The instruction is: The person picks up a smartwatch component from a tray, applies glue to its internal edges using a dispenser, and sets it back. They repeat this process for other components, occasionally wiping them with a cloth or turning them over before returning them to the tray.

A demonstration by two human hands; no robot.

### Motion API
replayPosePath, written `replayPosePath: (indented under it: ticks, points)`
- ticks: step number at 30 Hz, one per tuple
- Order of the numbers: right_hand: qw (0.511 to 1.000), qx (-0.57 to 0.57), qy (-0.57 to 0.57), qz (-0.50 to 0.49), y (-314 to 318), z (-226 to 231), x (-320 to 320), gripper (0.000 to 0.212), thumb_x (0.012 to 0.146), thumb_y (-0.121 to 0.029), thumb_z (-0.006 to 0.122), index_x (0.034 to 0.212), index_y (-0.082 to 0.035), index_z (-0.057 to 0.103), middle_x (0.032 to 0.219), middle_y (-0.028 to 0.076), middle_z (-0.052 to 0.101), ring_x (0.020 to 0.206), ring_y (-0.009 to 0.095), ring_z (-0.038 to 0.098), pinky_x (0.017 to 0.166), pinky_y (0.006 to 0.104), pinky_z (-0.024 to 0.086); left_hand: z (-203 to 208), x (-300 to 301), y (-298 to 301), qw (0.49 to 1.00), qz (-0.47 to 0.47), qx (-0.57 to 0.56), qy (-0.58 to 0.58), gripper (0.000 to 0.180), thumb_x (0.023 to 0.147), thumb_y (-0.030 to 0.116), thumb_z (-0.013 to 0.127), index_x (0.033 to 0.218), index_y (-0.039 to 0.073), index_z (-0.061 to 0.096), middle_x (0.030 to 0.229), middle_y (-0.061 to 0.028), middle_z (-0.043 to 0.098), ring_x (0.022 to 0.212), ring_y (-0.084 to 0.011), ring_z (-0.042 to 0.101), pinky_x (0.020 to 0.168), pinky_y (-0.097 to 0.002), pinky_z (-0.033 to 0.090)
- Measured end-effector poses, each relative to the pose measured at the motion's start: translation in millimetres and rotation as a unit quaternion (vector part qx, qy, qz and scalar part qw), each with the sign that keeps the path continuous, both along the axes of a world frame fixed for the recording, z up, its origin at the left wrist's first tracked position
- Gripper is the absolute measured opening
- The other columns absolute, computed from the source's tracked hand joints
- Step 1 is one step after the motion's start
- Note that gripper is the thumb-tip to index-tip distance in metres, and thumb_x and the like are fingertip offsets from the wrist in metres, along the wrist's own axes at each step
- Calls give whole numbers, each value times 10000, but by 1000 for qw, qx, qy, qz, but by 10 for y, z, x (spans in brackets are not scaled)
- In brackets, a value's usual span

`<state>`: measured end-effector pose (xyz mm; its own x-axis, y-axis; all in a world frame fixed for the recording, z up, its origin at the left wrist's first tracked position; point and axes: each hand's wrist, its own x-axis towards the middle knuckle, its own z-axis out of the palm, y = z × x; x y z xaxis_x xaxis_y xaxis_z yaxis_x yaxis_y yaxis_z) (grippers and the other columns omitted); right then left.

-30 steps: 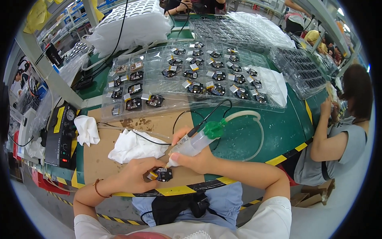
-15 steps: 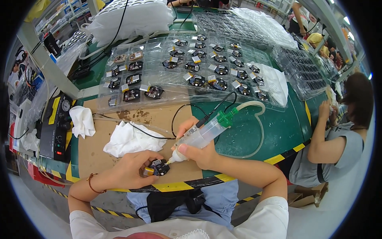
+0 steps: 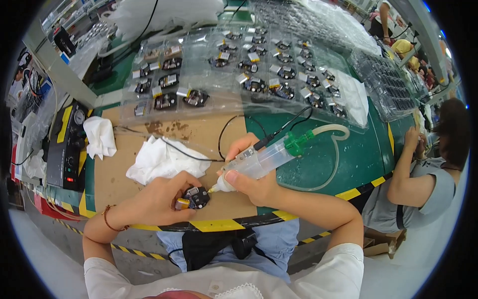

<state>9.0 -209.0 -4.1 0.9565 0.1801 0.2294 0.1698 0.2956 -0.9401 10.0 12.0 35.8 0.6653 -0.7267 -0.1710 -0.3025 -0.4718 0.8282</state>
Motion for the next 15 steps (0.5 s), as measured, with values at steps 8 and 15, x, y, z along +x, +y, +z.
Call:
replayPosePath:
  ticks: [8, 15]
  points:
    - [994, -75, -15, 76, -10, 192, -114, 464, 742, -360, 679, 958, -108, 356, 778, 79, 470, 682, 159, 509, 628, 286, 446, -46, 83, 56, 999, 31, -23, 37, 382, 676, 65, 661, 982, 20, 436, 697, -79, 599, 500, -136, 493, 470, -242, 386]
    - [977, -101, -154, 107, 34, 173, -211, 494, 707, -276, 738, 953, -82, 357, 764, 50, 411, 647, 145, 464, 615, 286, 445, -133, 90, 50, 997, 29, -71, 31, 384, 658, 22, 660, 970, 21, 436, 723, -80, 616, 493, -129, 489, 465, -234, 382]
